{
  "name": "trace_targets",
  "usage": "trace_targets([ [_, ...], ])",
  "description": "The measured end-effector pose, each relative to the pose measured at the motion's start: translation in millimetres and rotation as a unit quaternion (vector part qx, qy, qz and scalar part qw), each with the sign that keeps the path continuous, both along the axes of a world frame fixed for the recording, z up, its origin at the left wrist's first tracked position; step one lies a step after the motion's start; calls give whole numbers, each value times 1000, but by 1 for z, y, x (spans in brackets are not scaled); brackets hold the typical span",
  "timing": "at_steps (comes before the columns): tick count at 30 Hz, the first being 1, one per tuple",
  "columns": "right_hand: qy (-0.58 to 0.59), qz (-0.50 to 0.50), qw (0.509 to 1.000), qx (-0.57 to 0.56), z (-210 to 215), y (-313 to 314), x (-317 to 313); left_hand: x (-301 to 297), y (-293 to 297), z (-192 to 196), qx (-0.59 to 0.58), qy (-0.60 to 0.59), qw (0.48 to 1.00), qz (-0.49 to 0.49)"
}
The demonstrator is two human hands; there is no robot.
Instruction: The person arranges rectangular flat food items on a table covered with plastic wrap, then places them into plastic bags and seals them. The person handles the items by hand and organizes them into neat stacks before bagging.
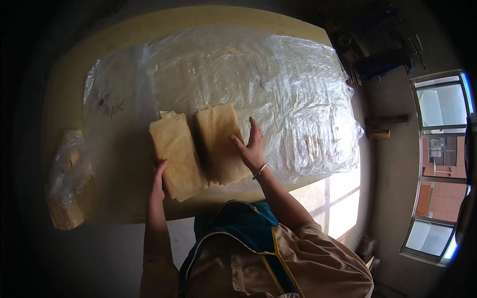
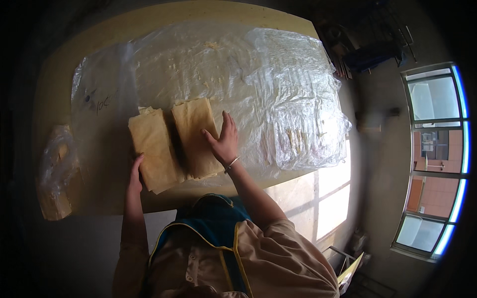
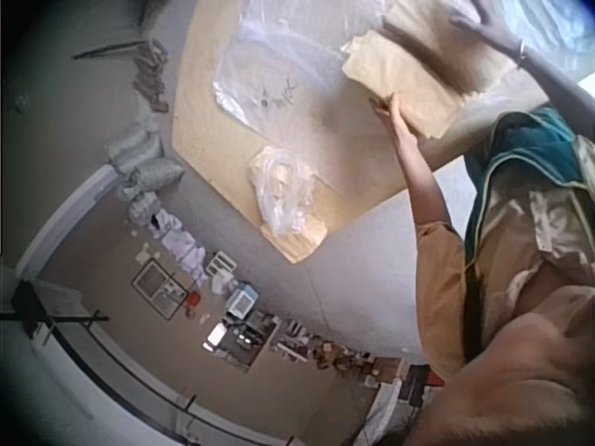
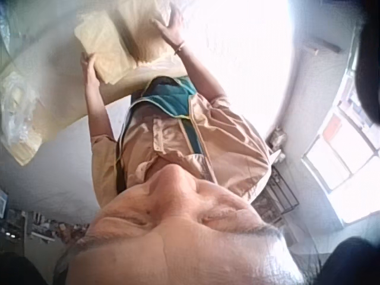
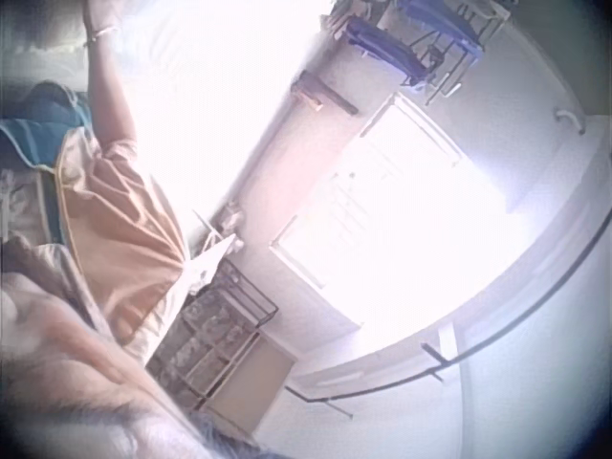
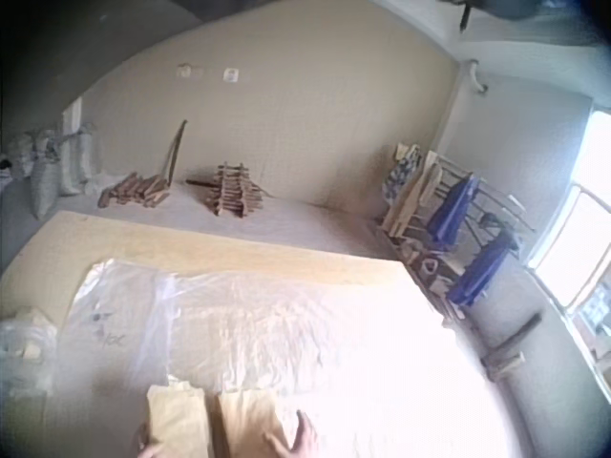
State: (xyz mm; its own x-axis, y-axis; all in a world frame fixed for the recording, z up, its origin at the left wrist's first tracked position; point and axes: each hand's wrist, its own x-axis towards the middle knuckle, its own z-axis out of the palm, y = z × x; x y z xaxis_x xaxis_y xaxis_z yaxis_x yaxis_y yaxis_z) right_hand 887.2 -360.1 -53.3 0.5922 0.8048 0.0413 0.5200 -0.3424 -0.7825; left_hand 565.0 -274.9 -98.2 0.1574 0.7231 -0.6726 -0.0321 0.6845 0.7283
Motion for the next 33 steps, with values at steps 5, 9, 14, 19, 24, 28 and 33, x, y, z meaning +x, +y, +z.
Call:
trace_targets([
  [5, 440, 89, 889, -93, -49, -5, 19, 3, -2, -3, -68, -84, 994, -23],
  [9, 427, 86, 898, -60, -60, -1, 0, 4, -3, 1, -50, -41, 997, -43],
  [14, 333, 20, 938, -90, -45, -21, 33, 2, -3, 9, 35, -3, 999, -1],
  [19, 313, -186, 925, 109, -63, -114, 148, 10, -38, 72, 387, 246, 885, 84],
  [24, 128, -521, 836, 115, -109, -285, 329, 91, -117, 144, 523, 211, 823, 63],
  [28, 175, -748, 636, 76, -142, -421, 459, 225, -194, 116, 376, 84, 919, -87],
  [33, 467, -699, 522, 147, -181, -503, 541, 406, -243, -16, 169, 42, 966, -190],
])
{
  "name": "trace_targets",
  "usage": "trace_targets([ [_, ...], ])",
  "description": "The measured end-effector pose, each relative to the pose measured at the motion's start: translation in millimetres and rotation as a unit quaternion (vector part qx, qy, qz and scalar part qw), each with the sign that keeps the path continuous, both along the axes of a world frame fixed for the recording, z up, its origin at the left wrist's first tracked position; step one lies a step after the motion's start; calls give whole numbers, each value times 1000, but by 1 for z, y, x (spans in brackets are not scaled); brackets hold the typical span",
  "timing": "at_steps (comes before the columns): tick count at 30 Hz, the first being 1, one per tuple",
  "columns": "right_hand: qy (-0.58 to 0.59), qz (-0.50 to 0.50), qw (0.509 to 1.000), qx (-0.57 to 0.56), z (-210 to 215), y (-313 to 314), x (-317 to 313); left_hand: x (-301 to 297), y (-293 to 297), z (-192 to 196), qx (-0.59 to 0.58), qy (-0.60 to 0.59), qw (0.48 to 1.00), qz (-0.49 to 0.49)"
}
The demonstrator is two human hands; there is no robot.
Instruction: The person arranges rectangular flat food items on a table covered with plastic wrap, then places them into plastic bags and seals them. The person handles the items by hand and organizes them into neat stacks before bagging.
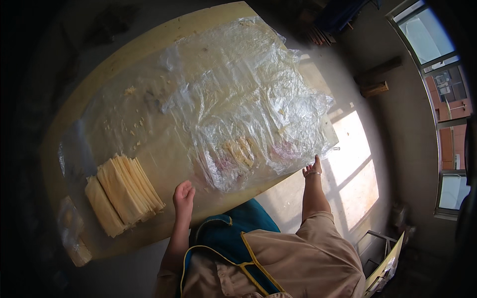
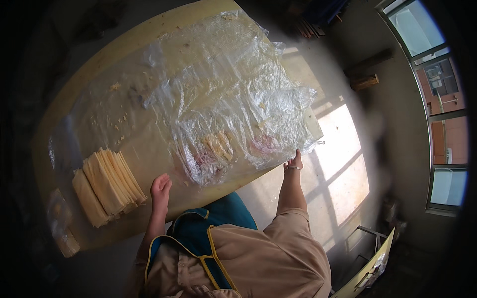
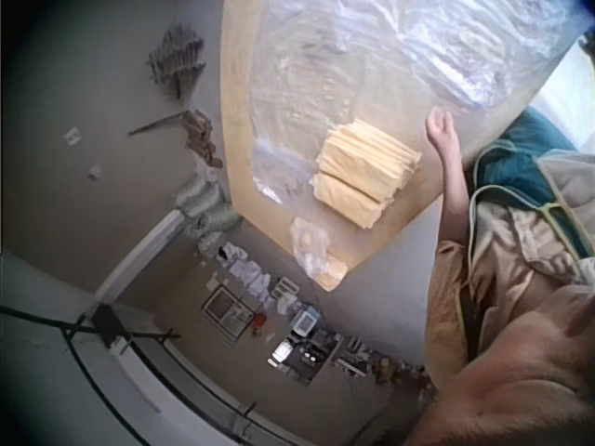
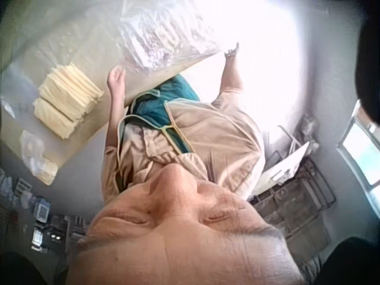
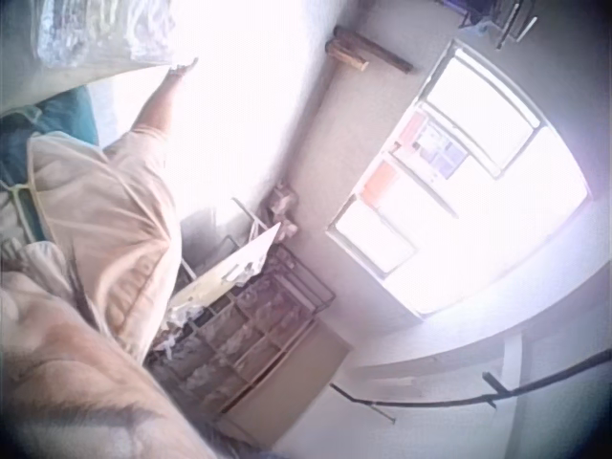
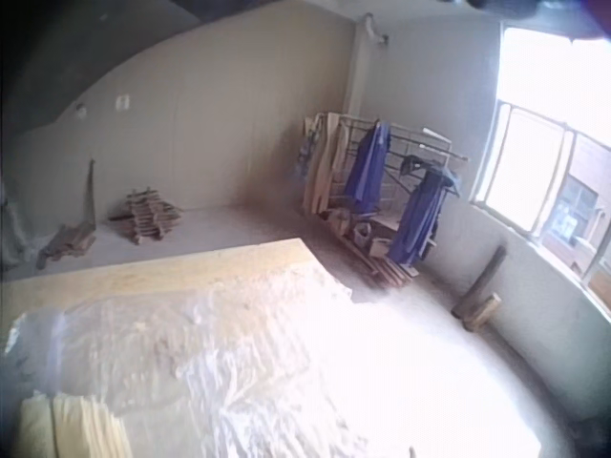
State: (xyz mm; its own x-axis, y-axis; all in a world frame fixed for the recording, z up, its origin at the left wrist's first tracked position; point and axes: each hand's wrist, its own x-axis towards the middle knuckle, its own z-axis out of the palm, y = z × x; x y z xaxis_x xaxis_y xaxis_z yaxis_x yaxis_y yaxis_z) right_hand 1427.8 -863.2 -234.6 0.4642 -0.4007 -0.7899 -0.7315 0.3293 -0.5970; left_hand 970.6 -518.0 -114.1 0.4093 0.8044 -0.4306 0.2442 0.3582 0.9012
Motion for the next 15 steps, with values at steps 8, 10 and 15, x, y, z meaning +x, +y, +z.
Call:
trace_targets([
  [8, -189, 317, 928, 51, 27, 30, 33, 91, -17, -145, 98, 235, 954, -158],
  [10, -221, 338, 901, 159, 58, 48, 41, 96, -19, -142, 86, 231, 959, -136],
  [15, -297, 506, 771, 248, 147, 115, 52, 105, -22, -90, 163, 115, 980, -28],
])
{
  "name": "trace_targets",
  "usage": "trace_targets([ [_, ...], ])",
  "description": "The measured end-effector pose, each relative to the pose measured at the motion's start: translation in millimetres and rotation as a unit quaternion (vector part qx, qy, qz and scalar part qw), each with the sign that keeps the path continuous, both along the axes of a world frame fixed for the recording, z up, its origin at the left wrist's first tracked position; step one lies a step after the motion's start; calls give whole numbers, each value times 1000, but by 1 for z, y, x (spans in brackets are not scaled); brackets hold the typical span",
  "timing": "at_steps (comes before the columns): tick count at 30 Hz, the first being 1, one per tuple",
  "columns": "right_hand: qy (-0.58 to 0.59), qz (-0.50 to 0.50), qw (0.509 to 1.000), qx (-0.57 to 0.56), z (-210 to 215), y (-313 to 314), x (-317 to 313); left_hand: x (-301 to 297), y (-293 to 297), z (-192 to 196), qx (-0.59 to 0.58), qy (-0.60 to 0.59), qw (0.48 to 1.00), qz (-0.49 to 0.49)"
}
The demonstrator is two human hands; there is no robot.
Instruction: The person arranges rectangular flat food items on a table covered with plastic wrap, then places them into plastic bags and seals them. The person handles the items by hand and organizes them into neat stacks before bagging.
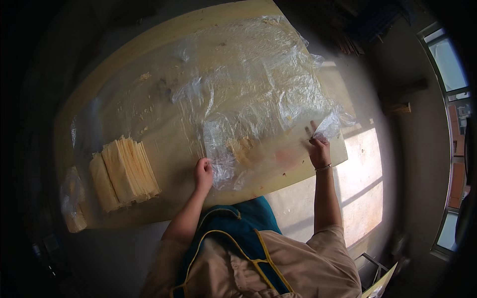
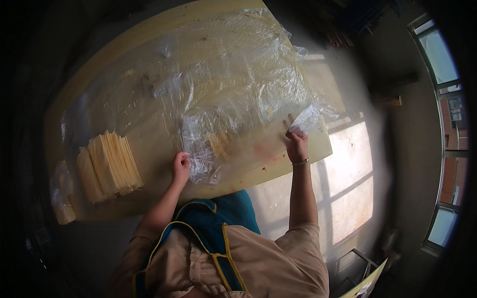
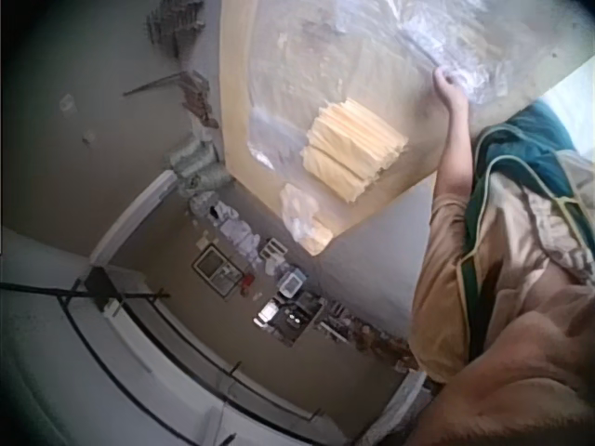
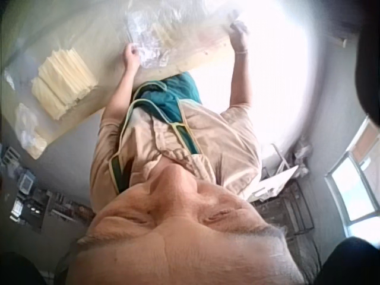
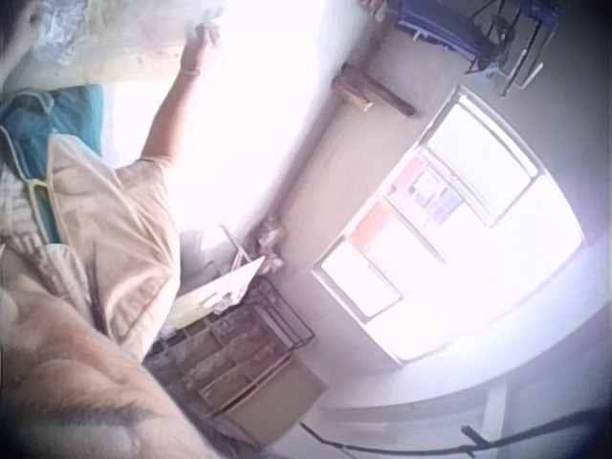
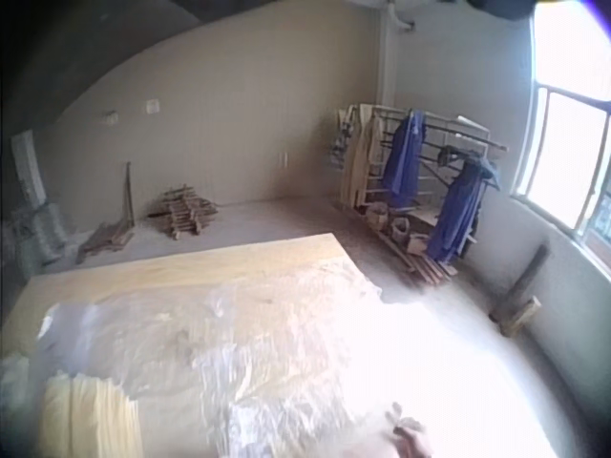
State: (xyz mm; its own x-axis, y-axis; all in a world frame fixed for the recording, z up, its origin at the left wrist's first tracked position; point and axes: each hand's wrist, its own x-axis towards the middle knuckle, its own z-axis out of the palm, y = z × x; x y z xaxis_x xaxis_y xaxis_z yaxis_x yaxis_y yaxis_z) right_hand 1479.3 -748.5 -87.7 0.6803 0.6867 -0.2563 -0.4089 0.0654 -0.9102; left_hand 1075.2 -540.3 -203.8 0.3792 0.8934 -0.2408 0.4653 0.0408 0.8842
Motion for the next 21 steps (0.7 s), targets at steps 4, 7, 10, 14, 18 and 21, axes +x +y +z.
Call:
trace_targets([
  [4, 27, 89, 986, 141, 68, 77, -11, -18, 6, 48, 106, -16, 991, 79],
  [7, 11, 144, 980, 139, 110, 153, -36, -50, 23, 69, 161, -49, 972, 164],
  [10, -11, 249, 956, 152, 151, 243, -77, -91, 48, 85, 141, -150, 940, 273],
  [14, -51, 387, 905, 166, 198, 377, -158, -140, 65, 112, 63, -241, 885, 395],
  [18, -51, 434, 887, 150, 228, 501, -254, -173, 55, 145, -102, -359, 816, 441],
  [21, -199, 460, 863, 62, 234, 562, -312, -192, 45, 167, -241, -428, 771, 406],
])
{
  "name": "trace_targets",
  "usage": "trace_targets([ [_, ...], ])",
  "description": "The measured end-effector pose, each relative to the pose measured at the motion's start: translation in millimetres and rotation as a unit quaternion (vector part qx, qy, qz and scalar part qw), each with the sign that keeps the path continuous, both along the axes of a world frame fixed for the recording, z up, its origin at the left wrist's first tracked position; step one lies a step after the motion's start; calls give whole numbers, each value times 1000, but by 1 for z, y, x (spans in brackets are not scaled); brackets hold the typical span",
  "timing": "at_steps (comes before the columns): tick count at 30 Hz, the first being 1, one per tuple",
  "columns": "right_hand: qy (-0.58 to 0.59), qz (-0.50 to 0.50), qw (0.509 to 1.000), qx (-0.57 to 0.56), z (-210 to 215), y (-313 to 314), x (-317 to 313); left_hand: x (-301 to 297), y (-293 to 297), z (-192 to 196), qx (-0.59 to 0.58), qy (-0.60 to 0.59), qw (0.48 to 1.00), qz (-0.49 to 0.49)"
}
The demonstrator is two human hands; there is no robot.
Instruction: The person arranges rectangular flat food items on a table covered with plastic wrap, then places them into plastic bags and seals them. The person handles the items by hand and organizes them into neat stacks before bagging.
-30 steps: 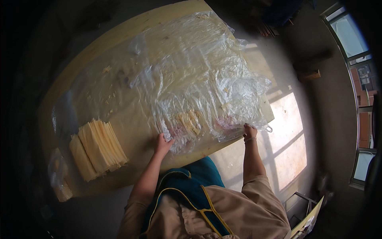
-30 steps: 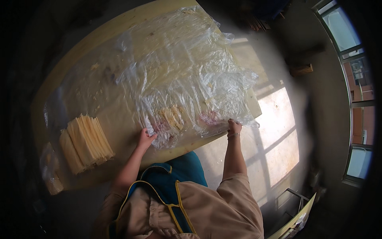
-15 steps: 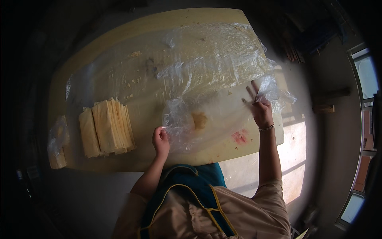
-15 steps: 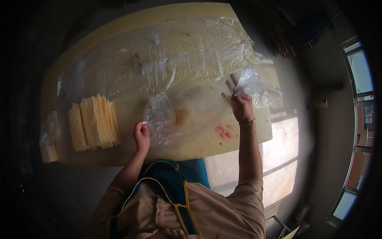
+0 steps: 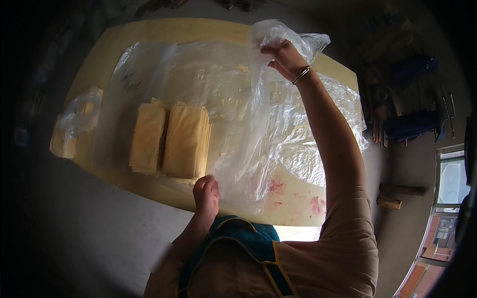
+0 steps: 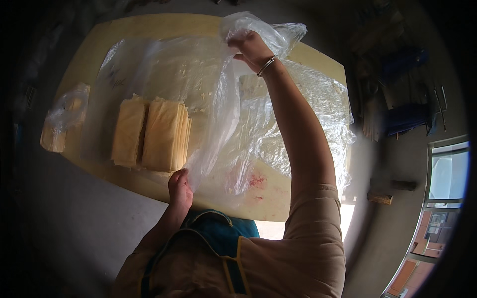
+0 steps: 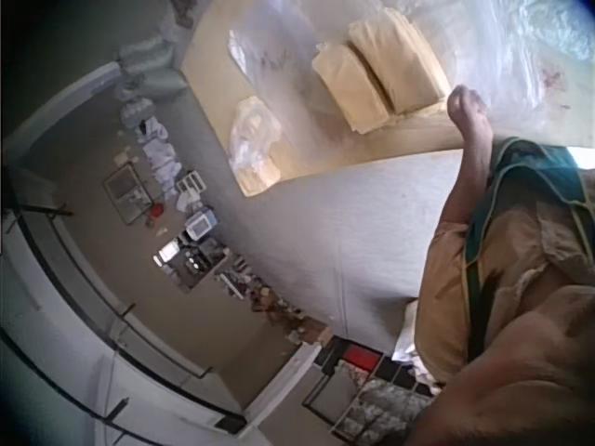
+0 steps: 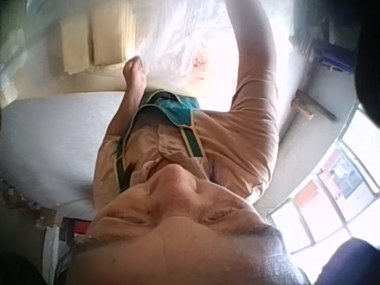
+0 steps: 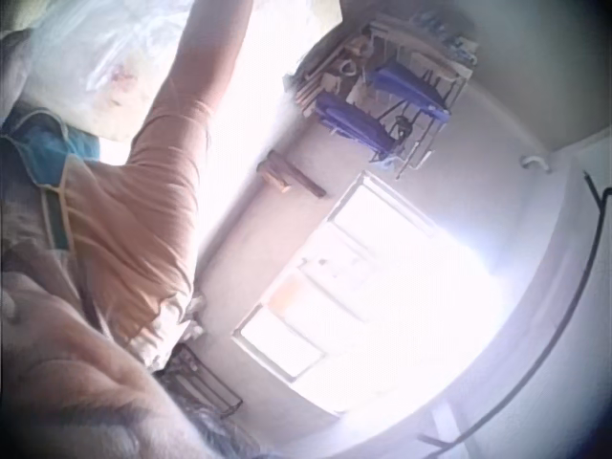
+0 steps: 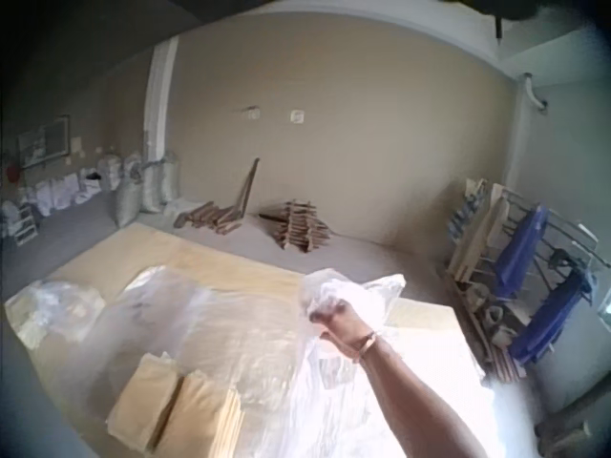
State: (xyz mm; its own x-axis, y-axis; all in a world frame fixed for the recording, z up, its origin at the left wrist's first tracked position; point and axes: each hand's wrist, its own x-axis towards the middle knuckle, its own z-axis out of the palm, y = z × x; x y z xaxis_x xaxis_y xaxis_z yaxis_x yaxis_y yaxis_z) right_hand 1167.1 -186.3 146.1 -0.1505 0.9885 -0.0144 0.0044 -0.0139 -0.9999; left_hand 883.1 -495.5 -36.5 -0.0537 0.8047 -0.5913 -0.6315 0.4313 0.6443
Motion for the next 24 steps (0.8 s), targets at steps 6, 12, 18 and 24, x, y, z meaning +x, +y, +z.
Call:
trace_targets([
  [6, -106, -111, 988, -9, -40, 39, -36, -17, 12, 50, -68, -99, 960, -251],
  [12, -228, -181, 950, 115, -9, -92, -33, -10, 80, 97, 229, 79, 912, -332],
  [18, -578, 97, 763, 273, 61, -193, -31, 29, 153, 157, 408, 151, 830, -349],
  [24, -467, -105, 813, 332, 79, -142, 19, 3, 215, 243, 549, 526, 647, -65],
])
